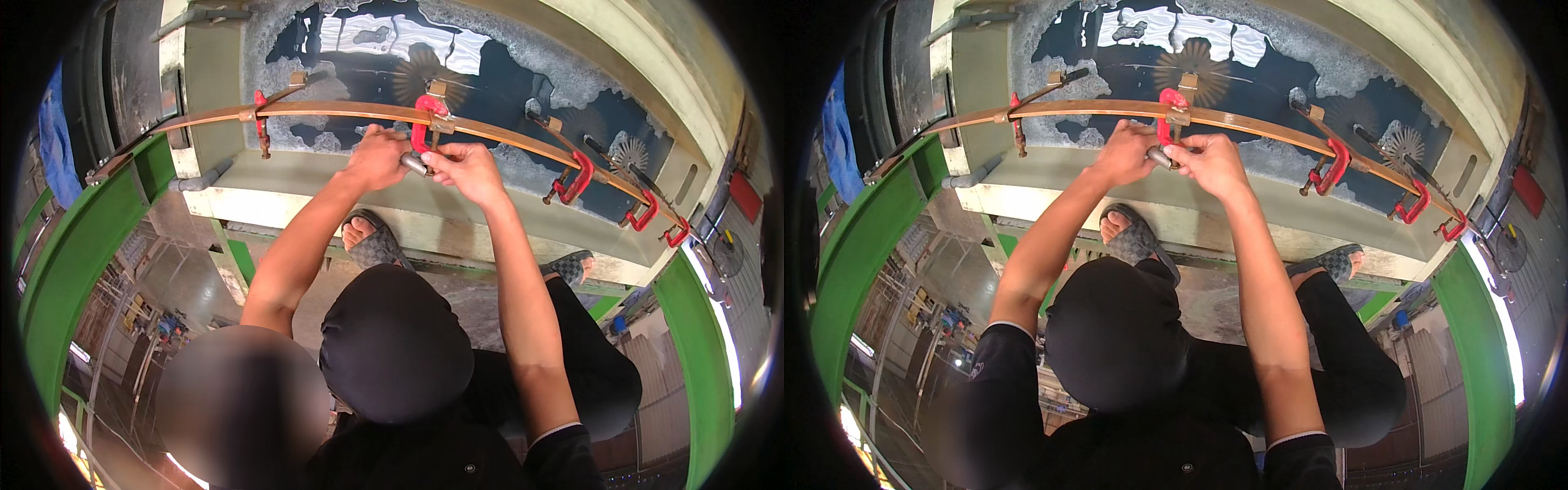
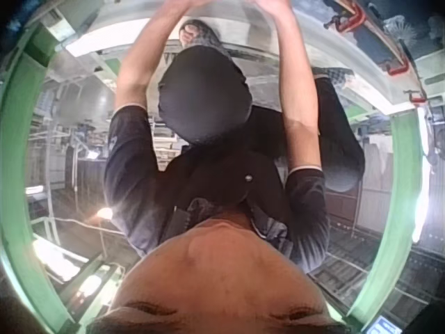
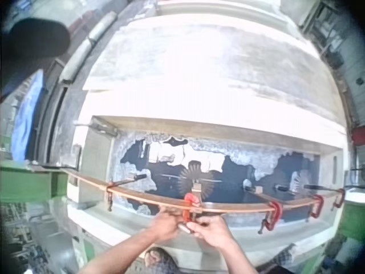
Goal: The person positions metal clamps onto a horizontal bar and secures them using screws and a tool, while working above a tank of liquid.
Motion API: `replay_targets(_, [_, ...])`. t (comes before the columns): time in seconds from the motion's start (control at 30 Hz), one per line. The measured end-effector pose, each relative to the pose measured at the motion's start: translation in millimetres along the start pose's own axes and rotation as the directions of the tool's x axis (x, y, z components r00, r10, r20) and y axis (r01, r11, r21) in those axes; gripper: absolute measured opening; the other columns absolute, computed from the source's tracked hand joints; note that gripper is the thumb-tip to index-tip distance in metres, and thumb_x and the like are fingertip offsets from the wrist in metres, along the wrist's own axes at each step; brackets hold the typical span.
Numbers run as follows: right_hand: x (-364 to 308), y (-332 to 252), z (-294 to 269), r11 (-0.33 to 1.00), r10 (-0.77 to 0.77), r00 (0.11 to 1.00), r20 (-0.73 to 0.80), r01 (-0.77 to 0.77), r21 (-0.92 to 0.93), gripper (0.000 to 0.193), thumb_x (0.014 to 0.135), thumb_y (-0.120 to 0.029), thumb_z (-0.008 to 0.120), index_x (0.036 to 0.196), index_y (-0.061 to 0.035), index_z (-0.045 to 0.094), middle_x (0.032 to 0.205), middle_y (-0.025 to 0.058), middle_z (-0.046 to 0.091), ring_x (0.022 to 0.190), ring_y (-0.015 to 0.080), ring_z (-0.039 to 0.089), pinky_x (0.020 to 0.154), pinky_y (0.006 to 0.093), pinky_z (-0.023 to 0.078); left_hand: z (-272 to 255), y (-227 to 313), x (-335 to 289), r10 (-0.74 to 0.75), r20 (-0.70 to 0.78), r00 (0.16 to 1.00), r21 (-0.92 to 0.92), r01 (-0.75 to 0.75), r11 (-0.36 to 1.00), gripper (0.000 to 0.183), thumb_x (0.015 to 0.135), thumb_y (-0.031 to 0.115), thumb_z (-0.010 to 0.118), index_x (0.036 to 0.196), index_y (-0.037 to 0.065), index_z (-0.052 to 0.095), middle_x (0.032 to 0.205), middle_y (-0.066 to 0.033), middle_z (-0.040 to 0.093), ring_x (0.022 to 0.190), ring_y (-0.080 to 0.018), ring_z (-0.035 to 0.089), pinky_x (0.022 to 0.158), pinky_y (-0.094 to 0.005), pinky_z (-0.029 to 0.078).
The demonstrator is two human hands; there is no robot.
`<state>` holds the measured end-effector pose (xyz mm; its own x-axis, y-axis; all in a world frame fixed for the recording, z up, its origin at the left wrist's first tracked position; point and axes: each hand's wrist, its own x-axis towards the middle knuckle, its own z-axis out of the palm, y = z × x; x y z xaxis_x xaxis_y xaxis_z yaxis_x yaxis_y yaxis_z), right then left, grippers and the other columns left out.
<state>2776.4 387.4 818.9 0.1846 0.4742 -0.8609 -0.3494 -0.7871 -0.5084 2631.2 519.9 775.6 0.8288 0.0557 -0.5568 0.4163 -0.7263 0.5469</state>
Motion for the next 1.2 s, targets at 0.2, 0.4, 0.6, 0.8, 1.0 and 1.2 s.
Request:
replay_targets(0.2, [3, 5, 6, 0.986, -0.126, 0.987, -0.099, 0.114, -0.123, 0.032, 0.079, -0.028, 0.075, 0.089, 0.0024, 0.07, 0.073, 0.0081, 0.068, 0.06, 0.0126, 0.062, 0.059, 0.0281, 0.049, 55, -5, 17, 0.112, -0.359, 0.927, -0.177, -0.185, 0.967, 0.026, 0.07, 0.013, 0.061, 0.094, 0.005, 0.065, 0.105, -0.0166, 0.063, 0.105, -0.0344, 0.055, 0.096, -0.0461, 0.034])
replay_targets(0.4, [-2, 4, 14, 0.993, -0.069, 0.989, -0.127, 0.056, -0.106, 0.03, 0.083, -0.025, 0.069, 0.092, 0.0034, 0.067, 0.077, 0.0149, 0.069, 0.072, 0.0204, 0.068, 0.066, 0.0346, 0.05, 36, 15, 9, -0.12, -0.035, 0.992, -0.266, 0.106, 0.958, 0.024, 0.073, 0.012, 0.055, 0.093, 0.006, 0.066, 0.086, -0.0187, 0.067, 0.087, -0.036, 0.064, 0.083, -0.0456, 0.049])
replay_targets(0.6, [-4, 11, 24, 0.978, -0.108, 0.974, -0.198, 0.068, -0.199, 0.028, 0.085, -0.023, 0.067, 0.09, 0.0041, 0.066, 0.076, 0.0178, 0.068, 0.07, 0.0261, 0.067, 0.065, 0.0363, 0.05, -13, 24, -14, -0.242, 0.05, 0.969, 0.085, 0.238, 0.968, 0.02, 0.081, 0.02, 0.056, 0.092, 0.005, 0.063, 0.081, -0.0188, 0.067, 0.08, -0.0357, 0.066, 0.073, -0.0471, 0.051])
replay_targets(0.8, [2, 21, 24, 0.986, -0.145, 0.977, -0.159, 0.129, -0.106, 0.026, 0.085, -0.023, 0.067, 0.087, 0.0037, 0.065, 0.075, 0.0172, 0.068, 0.067, 0.026, 0.066, 0.064, 0.0357, 0.049, -54, 10, -26, 0.127, 0.238, 0.963, -0.022, -0.126, 0.992, 0.044, 0.094, 0.047, 0.042, 0.106, 0.007, 0.054, 0.074, -0.0176, 0.065, 0.071, -0.0385, 0.064, 0.066, -0.0492, 0.05])
replay_targets(1.0, [2, 14, 24, 0.982, -0.157, 0.971, -0.181, 0.134, -0.133, 0.027, 0.084, -0.022, 0.067, 0.088, 0.0044, 0.064, 0.078, 0.0178, 0.068, 0.07, 0.0257, 0.067, 0.066, 0.0358, 0.05, -52, 41, -33, -0.061, 0.192, 0.979, 0.151, 0.031, 0.988, 0.043, 0.096, 0.046, 0.039, 0.101, 0.006, 0.055, 0.073, -0.0187, 0.065, 0.071, -0.0381, 0.065, 0.065, -0.0477, 0.051])
replay_targets(1.2, [7, 16, 20, 0.974, -0.191, 0.975, -0.115, 0.174, -0.145, 0.025, 0.089, -0.02, 0.064, 0.093, 0.0053, 0.062, 0.082, 0.012, 0.069, 0.069, 0.0137, 0.065, 0.061, 0.0291, 0.054, -67, 80, -31, -0.269, 0.253, 0.929, 0.283, 0.195, 0.939, 0.045, 0.096, 0.044, 0.04, 0.102, 0.003, 0.057, 0.08, -0.0149, 0.068, 0.075, -0.033, 0.068, 0.069, -0.0432, 0.053])
